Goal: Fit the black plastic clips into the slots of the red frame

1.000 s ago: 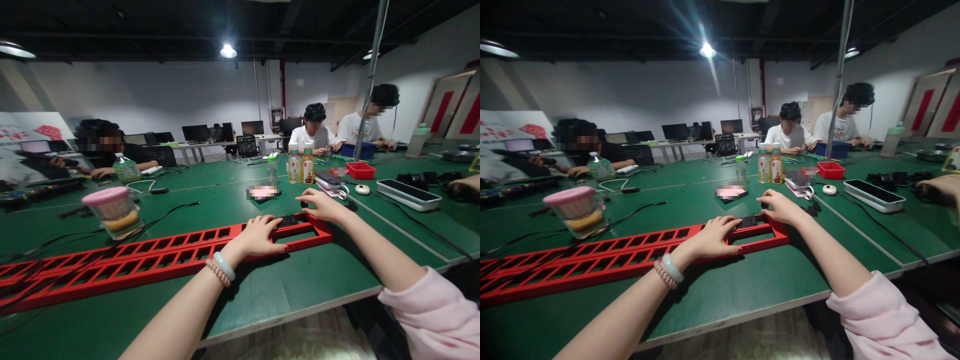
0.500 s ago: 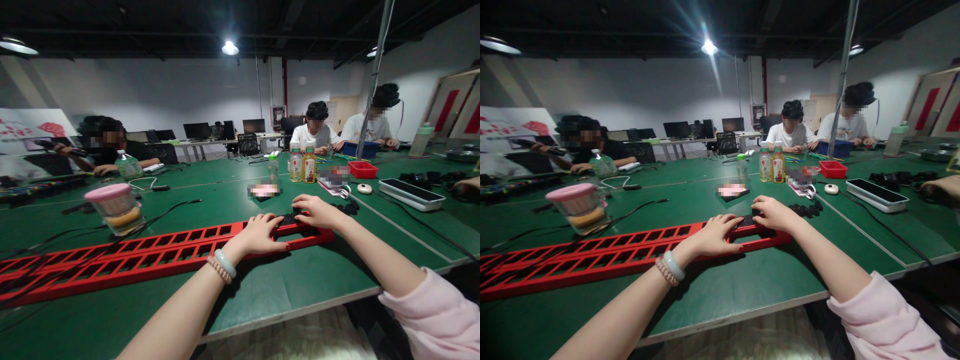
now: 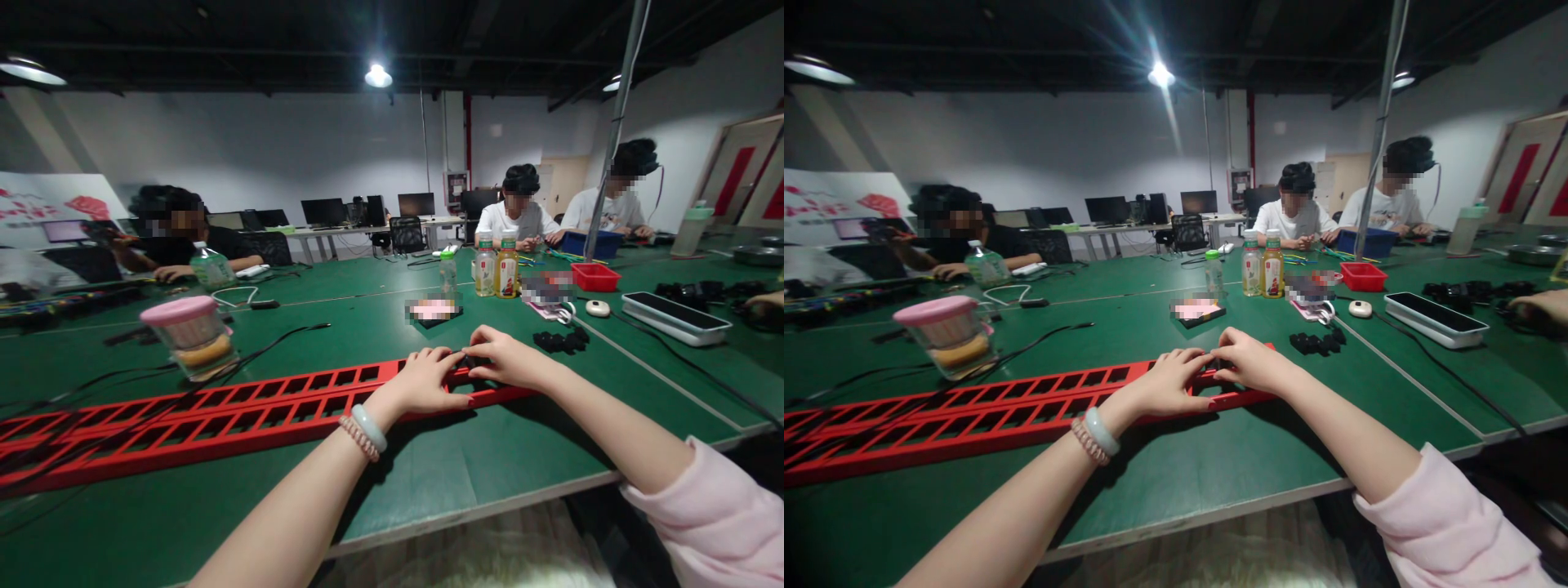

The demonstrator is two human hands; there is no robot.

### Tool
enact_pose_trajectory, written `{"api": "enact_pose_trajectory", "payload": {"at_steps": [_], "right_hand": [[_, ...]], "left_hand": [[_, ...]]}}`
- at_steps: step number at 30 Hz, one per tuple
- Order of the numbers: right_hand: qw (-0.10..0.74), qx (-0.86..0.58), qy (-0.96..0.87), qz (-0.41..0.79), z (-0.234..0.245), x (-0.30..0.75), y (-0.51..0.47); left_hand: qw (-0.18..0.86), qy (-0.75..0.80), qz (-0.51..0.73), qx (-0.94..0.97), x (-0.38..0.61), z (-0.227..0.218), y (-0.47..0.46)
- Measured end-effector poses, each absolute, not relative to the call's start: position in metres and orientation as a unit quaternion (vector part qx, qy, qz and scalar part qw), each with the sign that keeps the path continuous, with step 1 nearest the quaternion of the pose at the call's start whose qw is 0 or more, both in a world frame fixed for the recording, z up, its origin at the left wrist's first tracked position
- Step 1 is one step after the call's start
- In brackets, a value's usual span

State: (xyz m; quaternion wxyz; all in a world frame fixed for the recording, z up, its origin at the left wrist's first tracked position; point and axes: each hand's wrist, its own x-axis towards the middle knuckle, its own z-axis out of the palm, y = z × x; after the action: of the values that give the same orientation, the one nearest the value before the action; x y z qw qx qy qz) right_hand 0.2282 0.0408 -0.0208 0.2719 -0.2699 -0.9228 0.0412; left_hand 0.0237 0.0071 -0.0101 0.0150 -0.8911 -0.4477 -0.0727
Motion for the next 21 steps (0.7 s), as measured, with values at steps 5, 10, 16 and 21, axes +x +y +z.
{"api": "enact_pose_trajectory", "payload": {"at_steps": [5, 10, 16, 21], "right_hand": [[0.282, -0.259, -0.922, 0.061, -0.0198, 0.2263, 0.0395], [0.298, -0.248, -0.919, 0.076, -0.0154, 0.2254, 0.0354], [0.299, -0.249, -0.918, 0.080, -0.0142, 0.2240, 0.0331], [0.288, -0.246, -0.922, 0.077, -0.0162, 0.2239, 0.0336]], "left_hand": [[0.014, -0.456, -0.069, -0.887, 0.0250, -0.0101, 0.0060], [0.012, -0.457, -0.069, -0.887, 0.0252, -0.0107, 0.0061], [0.005, -0.464, -0.066, -0.883, 0.0254, -0.0102, 0.0056], [0.003, -0.466, -0.068, -0.882, 0.0262, -0.0089, 0.0036]]}}
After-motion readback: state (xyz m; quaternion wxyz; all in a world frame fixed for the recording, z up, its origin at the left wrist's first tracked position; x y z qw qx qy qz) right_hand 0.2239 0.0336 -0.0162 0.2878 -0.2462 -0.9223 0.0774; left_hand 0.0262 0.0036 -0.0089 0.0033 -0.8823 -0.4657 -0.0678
